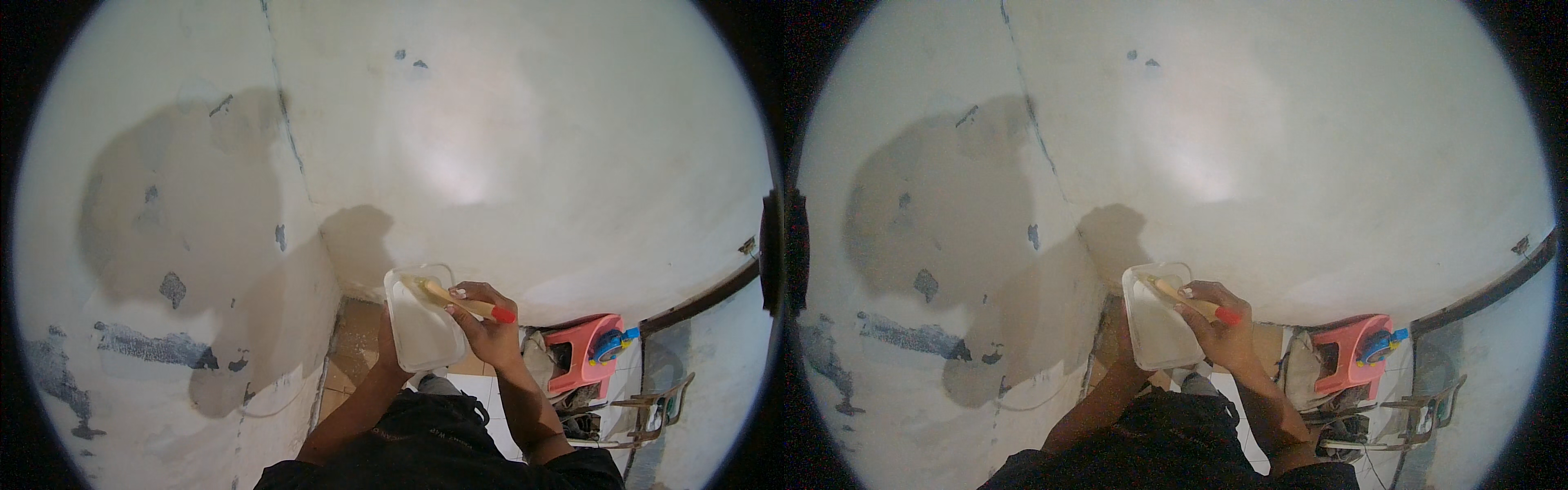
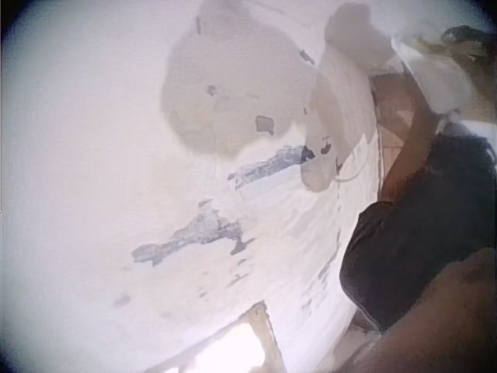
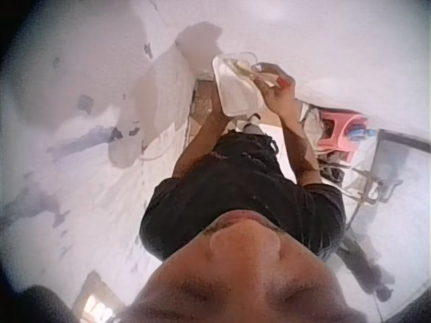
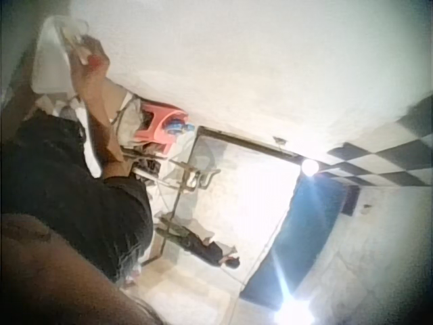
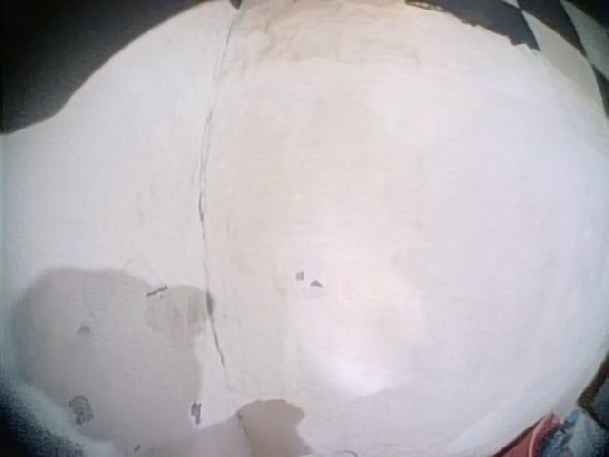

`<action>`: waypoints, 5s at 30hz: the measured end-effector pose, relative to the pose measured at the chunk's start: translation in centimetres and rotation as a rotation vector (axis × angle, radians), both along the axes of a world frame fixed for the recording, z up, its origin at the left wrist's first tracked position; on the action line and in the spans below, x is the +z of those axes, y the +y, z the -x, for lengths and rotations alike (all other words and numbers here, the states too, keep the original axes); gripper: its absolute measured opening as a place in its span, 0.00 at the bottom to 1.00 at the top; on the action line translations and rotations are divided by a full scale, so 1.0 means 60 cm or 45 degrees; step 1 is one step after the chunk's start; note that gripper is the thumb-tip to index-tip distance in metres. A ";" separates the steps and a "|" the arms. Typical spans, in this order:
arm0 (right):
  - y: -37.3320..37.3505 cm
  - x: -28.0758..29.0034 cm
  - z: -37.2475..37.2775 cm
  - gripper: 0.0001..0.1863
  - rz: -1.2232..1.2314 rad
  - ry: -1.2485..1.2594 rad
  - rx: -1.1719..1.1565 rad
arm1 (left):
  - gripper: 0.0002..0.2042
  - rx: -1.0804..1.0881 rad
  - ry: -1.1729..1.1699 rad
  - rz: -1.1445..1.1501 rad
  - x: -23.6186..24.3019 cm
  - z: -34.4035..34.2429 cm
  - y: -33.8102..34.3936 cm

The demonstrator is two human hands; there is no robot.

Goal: The person applies white paint to a wall using a brush, frequently dipping it into a plastic tray held in their other hand. They cover a corner and several sections of the upper wall with vertical and horizontal strokes.

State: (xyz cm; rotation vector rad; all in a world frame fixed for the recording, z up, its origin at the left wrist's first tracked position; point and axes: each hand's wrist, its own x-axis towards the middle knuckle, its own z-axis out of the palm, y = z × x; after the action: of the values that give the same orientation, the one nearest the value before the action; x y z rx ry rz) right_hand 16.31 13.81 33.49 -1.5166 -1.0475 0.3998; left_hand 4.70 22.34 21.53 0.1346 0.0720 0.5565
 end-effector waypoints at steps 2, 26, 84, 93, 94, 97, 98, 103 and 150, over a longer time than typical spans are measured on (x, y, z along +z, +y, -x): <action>-0.001 0.020 -0.006 0.10 -0.008 -0.384 0.064 | 0.34 0.079 0.075 -0.243 0.005 0.000 0.000; -0.020 0.039 -0.008 0.11 0.062 -0.325 0.059 | 0.31 0.072 0.167 -0.177 -0.007 0.003 0.003; 0.347 0.053 -0.077 0.09 0.051 -2.240 0.418 | 0.33 0.245 -0.418 0.289 -0.144 0.094 0.096; 0.320 0.330 -0.104 0.12 -0.474 -1.723 -0.249 | 0.30 0.282 -0.115 0.214 -0.002 0.098 0.068; 0.319 0.303 -0.101 0.11 -0.402 -1.870 -0.276 | 0.30 0.287 -0.117 0.212 -0.018 0.098 0.068; 0.335 0.150 -0.120 0.11 -0.176 -2.566 -0.057 | 0.32 0.305 -0.195 0.206 -0.061 0.086 0.068; 0.330 0.080 -0.141 0.07 -0.167 -2.574 -0.017 | 0.31 0.278 -0.201 0.148 -0.046 0.079 0.065; 0.309 0.089 -0.100 0.09 0.199 -2.072 0.358 | 0.31 0.367 0.074 0.039 0.003 0.097 0.062; 0.401 0.177 -0.072 0.07 -0.301 -2.259 -0.109 | 0.32 0.274 -0.111 0.106 0.000 0.087 0.040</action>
State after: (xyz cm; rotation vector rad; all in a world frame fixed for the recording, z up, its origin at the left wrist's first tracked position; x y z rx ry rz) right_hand 20.60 37.84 44.14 -1.4712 -2.1619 -1.3778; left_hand -0.55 24.76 21.52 0.0214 0.0245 0.7722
